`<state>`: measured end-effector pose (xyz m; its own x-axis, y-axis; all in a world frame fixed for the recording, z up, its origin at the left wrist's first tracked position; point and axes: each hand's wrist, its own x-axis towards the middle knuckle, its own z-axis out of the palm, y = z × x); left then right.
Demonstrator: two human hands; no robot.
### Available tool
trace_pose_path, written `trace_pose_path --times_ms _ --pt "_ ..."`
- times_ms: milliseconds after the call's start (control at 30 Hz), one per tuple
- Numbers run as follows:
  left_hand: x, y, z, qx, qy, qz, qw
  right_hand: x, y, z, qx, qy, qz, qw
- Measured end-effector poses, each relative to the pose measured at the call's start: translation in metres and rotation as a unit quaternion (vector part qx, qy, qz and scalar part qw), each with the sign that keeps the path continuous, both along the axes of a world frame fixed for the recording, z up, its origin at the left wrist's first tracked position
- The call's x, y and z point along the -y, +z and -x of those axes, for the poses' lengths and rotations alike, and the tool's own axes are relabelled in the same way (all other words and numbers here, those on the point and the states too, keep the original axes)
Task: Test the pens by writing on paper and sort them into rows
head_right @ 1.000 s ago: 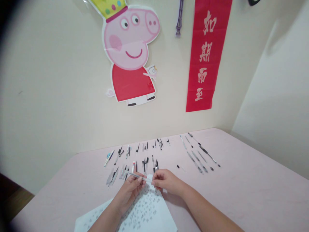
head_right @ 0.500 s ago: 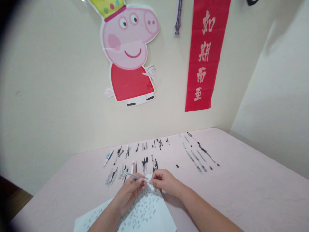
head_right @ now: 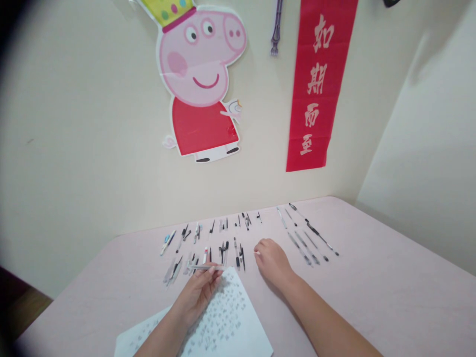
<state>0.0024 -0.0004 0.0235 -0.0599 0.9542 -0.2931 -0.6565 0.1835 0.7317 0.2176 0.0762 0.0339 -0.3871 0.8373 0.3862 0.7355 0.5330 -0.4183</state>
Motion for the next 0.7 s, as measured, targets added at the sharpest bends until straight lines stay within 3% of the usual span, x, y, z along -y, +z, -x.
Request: trace_pose_path --times_ms 100,333,567,700 --pt "-0.001 0.001 0.000 0.012 0.013 0.003 1.000 -0.006 -0.001 -0.011 0.105 -0.085 -0.063 0.989" --pt "0.000 0.002 0.000 0.021 0.016 -0.001 1.000 -0.005 -0.004 -0.016 0.203 -0.187 -0.085 0.957" --pt "0.000 0.001 0.000 0.019 0.015 -0.001 1.000 -0.008 -0.013 -0.019 0.216 -0.165 -0.081 0.959" --pt "0.000 0.001 0.000 0.020 0.014 -0.001 1.000 -0.007 -0.008 -0.013 0.170 -0.122 -0.066 0.976"
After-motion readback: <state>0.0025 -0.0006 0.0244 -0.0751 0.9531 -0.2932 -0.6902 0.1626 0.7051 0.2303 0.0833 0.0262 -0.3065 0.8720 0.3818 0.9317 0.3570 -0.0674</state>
